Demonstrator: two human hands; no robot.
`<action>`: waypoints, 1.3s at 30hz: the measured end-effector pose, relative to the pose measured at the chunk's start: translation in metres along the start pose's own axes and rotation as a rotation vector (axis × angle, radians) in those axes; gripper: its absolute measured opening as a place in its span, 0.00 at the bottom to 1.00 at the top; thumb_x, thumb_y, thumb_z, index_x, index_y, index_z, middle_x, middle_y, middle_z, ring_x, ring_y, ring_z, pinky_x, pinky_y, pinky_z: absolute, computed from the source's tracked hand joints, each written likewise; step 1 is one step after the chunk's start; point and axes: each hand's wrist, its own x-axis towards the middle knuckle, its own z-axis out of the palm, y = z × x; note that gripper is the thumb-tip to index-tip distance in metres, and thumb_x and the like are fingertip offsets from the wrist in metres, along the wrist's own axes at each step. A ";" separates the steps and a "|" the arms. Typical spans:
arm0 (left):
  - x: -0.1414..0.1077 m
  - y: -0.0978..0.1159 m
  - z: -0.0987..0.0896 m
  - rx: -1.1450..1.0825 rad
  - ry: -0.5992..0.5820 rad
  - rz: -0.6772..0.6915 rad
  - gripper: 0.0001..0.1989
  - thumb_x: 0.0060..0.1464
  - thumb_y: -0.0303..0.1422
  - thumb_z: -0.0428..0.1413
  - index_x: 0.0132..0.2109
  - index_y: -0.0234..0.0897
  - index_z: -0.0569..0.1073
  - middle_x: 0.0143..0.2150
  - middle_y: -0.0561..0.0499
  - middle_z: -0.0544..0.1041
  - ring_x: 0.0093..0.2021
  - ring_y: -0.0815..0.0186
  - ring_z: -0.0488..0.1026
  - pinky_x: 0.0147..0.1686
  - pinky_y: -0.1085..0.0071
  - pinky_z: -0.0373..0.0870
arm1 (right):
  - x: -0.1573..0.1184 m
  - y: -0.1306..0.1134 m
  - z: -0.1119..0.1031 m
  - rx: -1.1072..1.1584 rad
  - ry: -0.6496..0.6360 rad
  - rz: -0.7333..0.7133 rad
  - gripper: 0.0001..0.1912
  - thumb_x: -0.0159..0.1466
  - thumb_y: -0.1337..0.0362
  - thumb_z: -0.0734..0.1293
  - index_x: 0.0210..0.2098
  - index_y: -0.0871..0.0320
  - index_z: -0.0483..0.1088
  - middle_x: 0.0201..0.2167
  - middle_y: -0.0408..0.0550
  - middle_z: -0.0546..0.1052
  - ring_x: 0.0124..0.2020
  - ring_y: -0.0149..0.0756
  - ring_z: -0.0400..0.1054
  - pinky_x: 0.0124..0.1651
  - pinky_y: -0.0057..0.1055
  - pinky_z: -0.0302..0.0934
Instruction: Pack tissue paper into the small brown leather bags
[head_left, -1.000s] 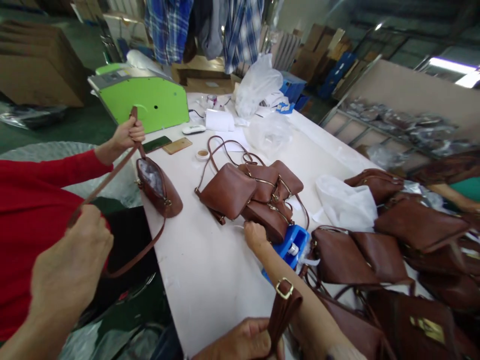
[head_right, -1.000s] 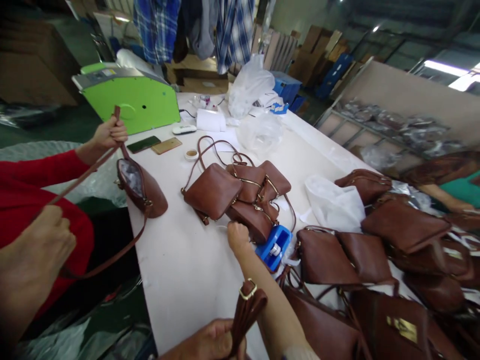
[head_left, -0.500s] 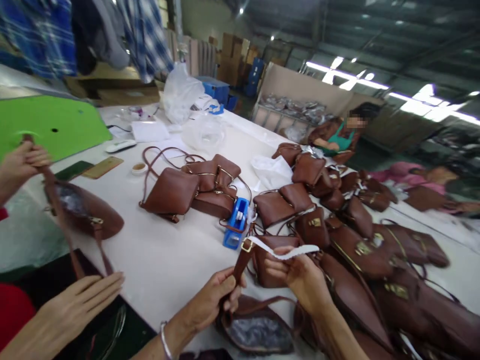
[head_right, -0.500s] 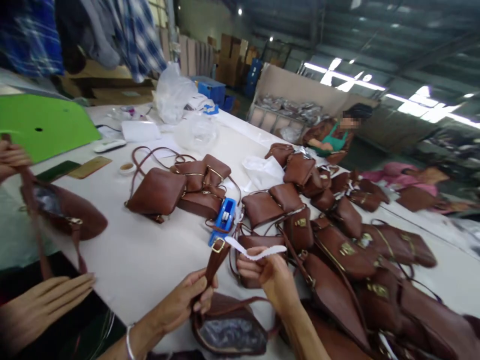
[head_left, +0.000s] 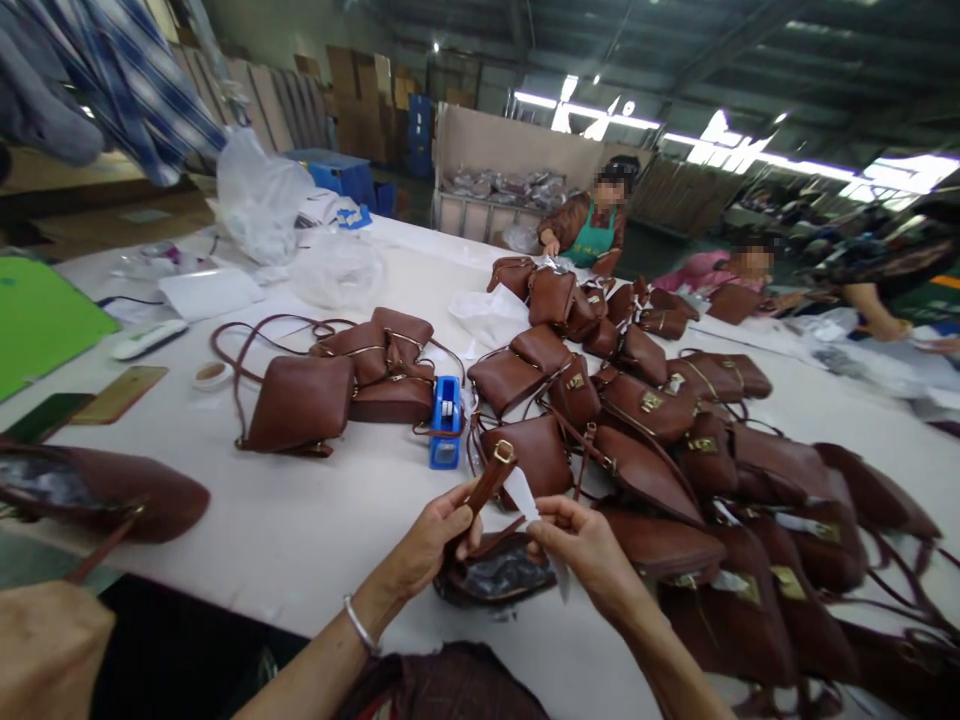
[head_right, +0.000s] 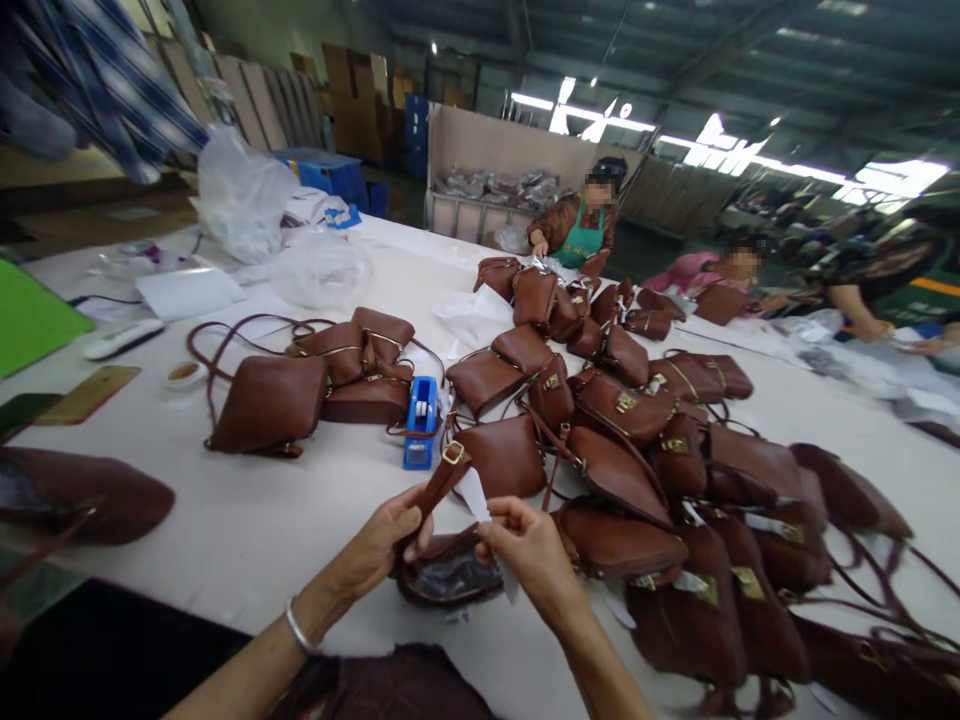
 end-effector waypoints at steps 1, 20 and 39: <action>0.001 0.001 0.001 0.014 -0.028 -0.004 0.39 0.56 0.47 0.58 0.66 0.31 0.54 0.27 0.53 0.70 0.20 0.76 0.57 0.20 0.78 0.49 | 0.003 0.005 0.004 -0.012 0.034 0.016 0.24 0.49 0.53 0.75 0.38 0.63 0.72 0.25 0.44 0.74 0.24 0.30 0.68 0.29 0.27 0.65; 0.005 -0.009 0.012 0.688 0.043 -0.042 0.10 0.53 0.32 0.52 0.43 0.35 0.67 0.26 0.57 0.71 0.23 0.72 0.65 0.23 0.78 0.59 | -0.039 0.028 0.034 -0.861 0.096 -0.489 0.16 0.64 0.57 0.63 0.22 0.57 0.68 0.31 0.50 0.73 0.34 0.35 0.68 0.39 0.32 0.61; 0.005 -0.035 0.044 0.731 0.183 0.002 0.16 0.51 0.29 0.54 0.48 0.38 0.64 0.36 0.52 0.78 0.35 0.65 0.75 0.35 0.74 0.66 | -0.009 0.033 0.007 -0.106 -0.007 0.136 0.27 0.49 0.44 0.69 0.34 0.61 0.67 0.17 0.41 0.73 0.14 0.31 0.67 0.15 0.25 0.62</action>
